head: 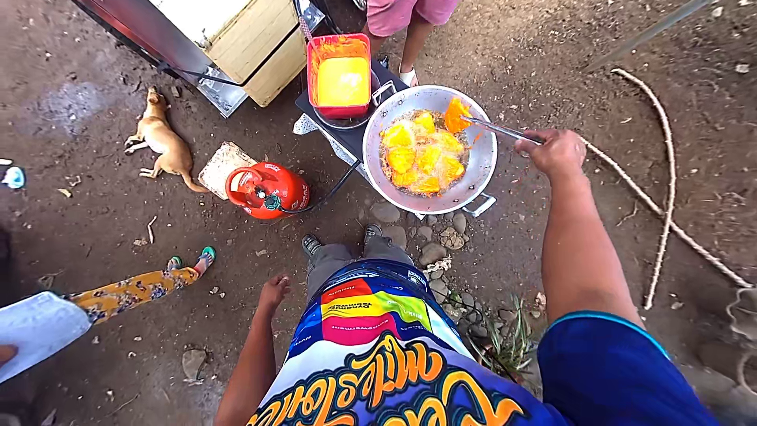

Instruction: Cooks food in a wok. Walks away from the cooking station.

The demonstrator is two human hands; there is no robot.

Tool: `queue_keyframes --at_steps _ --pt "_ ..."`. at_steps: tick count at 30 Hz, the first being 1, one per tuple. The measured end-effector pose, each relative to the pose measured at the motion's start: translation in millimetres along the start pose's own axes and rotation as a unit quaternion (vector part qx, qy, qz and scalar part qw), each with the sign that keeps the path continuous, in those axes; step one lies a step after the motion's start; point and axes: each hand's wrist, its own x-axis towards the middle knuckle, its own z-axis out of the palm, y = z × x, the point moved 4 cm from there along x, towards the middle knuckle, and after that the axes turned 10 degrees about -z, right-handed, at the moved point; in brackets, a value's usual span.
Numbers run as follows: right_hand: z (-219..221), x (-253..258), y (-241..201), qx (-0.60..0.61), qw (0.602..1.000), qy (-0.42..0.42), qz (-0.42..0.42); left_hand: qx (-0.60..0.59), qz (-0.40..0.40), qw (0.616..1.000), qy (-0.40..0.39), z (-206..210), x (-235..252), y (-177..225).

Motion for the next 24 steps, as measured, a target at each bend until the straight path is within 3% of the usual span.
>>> queue_keyframes --at_steps 8,17,24 --pt "-12 28 12 -0.054 0.996 -0.061 -0.019 -0.005 -0.02 1.0 0.009 -1 -4 -19" --pt "-17 29 -32 -0.132 0.988 -0.069 -0.032 -0.006 -0.023 1.0 0.008 3 -8 -20" --pt "-17 22 -70 -0.128 0.991 -0.027 -0.041 -0.003 -0.019 1.0 0.004 10 -5 -13"
